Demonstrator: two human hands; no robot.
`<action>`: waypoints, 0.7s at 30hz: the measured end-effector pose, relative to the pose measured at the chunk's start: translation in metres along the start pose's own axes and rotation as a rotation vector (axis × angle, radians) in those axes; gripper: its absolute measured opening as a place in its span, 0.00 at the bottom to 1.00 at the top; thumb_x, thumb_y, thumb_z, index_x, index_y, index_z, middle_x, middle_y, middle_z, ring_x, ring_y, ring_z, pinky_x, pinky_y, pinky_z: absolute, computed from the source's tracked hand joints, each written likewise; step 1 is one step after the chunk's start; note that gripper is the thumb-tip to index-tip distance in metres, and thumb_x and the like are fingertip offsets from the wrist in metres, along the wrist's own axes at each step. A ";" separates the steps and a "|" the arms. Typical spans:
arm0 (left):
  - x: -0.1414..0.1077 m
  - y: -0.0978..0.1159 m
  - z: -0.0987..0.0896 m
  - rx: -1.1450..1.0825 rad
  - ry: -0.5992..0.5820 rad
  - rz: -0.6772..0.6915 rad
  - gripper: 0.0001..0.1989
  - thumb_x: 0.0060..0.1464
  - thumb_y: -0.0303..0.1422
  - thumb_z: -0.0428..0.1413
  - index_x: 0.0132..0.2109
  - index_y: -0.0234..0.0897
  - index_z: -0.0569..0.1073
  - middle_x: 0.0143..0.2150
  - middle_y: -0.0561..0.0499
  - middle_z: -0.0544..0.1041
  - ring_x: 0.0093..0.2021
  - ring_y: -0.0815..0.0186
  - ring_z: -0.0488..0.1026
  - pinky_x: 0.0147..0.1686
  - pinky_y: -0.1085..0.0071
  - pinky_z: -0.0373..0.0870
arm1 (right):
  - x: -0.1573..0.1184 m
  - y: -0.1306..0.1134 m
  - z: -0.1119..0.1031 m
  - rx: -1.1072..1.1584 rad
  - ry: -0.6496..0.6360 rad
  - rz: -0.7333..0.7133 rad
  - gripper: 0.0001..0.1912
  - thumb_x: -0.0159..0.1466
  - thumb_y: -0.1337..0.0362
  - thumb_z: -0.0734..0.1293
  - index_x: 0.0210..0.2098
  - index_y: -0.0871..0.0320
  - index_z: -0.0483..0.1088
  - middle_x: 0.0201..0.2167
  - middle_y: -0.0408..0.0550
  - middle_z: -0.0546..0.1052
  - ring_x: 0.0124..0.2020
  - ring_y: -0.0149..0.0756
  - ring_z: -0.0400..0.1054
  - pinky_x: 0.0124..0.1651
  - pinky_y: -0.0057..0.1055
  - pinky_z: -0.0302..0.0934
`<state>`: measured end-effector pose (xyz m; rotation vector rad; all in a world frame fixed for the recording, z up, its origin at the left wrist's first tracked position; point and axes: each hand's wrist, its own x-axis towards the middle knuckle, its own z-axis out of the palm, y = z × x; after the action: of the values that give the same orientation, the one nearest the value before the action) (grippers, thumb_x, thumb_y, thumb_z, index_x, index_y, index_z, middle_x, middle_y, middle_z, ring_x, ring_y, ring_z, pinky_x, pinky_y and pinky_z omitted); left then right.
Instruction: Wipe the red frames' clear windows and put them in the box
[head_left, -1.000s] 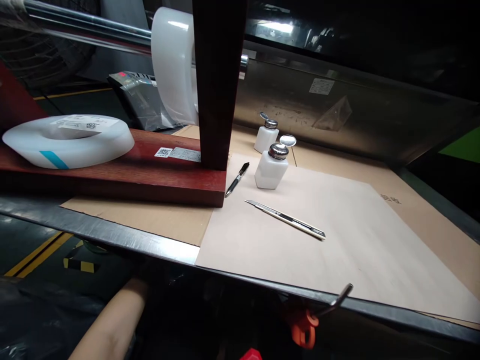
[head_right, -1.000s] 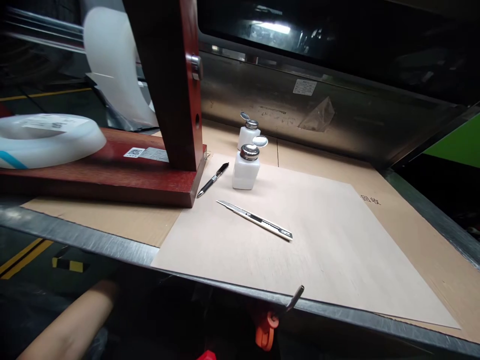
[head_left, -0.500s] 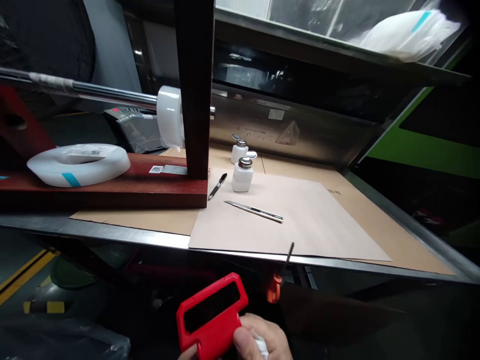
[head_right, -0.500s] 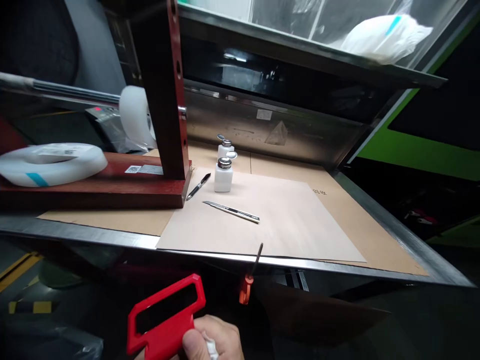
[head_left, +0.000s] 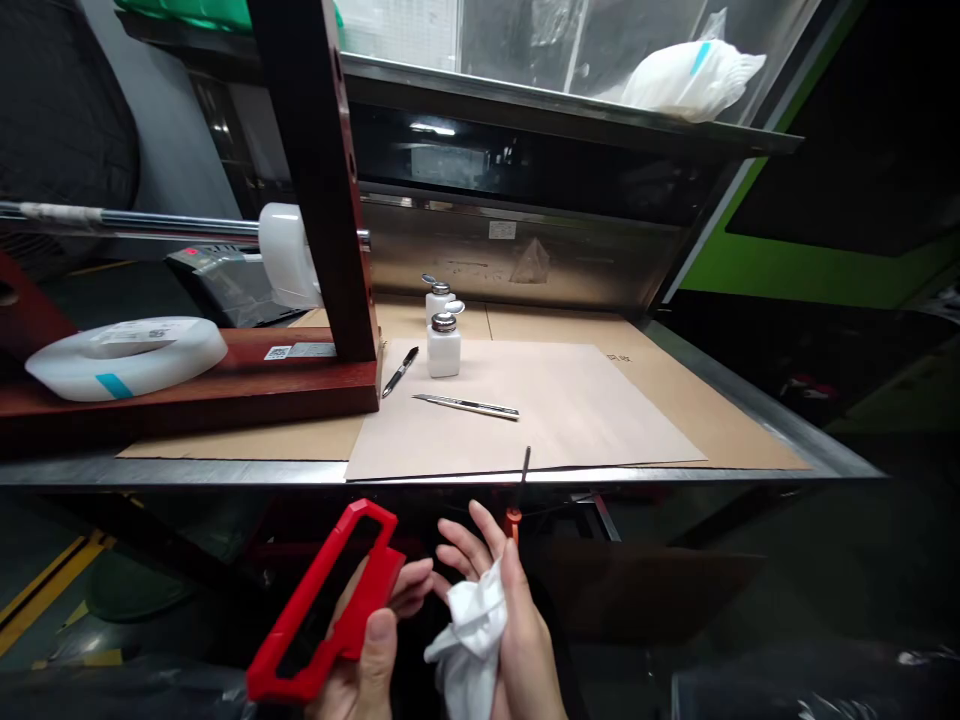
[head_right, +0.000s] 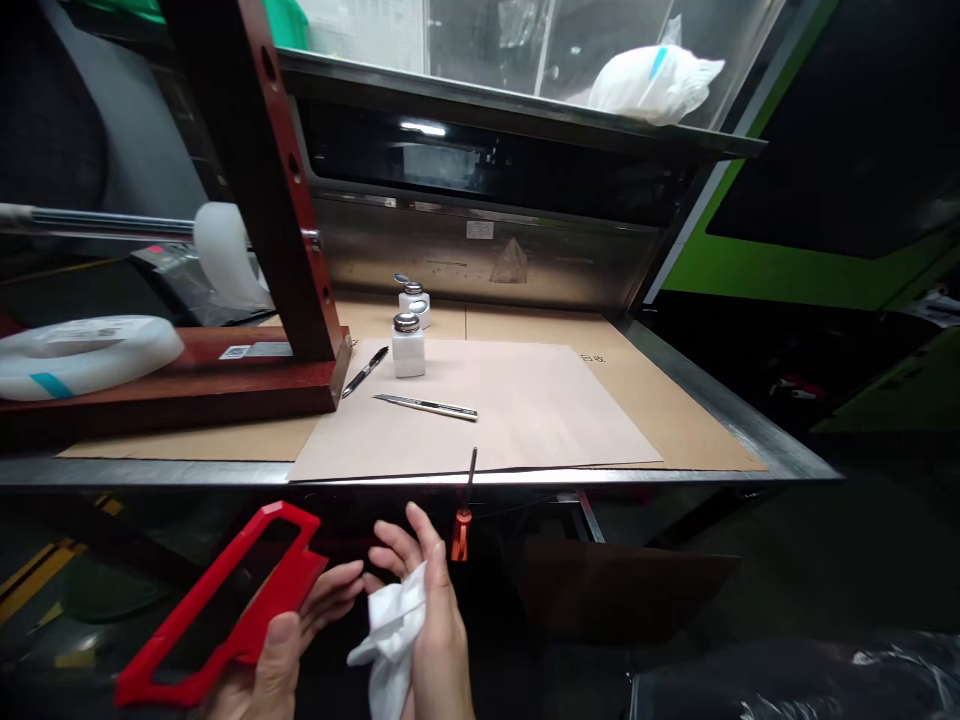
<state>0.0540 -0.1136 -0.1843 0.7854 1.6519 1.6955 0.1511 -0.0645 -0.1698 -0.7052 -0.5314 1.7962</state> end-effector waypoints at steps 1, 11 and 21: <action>0.001 0.001 0.008 0.078 0.003 0.075 0.25 0.47 0.55 0.54 0.38 0.40 0.79 0.41 0.44 0.80 0.44 0.51 0.75 0.48 0.59 0.72 | 0.001 0.001 0.005 0.015 -0.017 0.006 0.29 0.62 0.42 0.59 0.57 0.52 0.64 0.53 0.51 0.72 0.51 0.37 0.67 0.56 0.36 0.61; 0.016 0.025 0.030 0.434 0.220 0.379 0.19 0.54 0.48 0.51 0.41 0.38 0.73 0.41 0.45 0.77 0.48 0.51 0.72 0.50 0.60 0.68 | -0.008 0.004 0.000 -0.450 -0.054 -0.147 0.30 0.65 0.41 0.52 0.50 0.55 0.69 0.48 0.51 0.73 0.51 0.40 0.65 0.55 0.37 0.56; 0.026 0.039 0.015 0.417 0.098 0.266 0.16 0.54 0.48 0.51 0.38 0.41 0.72 0.41 0.49 0.77 0.43 0.57 0.74 0.46 0.66 0.69 | -0.001 -0.003 -0.014 -0.917 -0.361 -0.484 0.23 0.69 0.51 0.49 0.28 0.58 0.63 0.28 0.46 0.64 0.30 0.32 0.60 0.34 0.29 0.55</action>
<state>0.0482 -0.0839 -0.1450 1.1794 2.0825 1.5987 0.1634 -0.0638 -0.1775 -0.7535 -1.6710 1.1630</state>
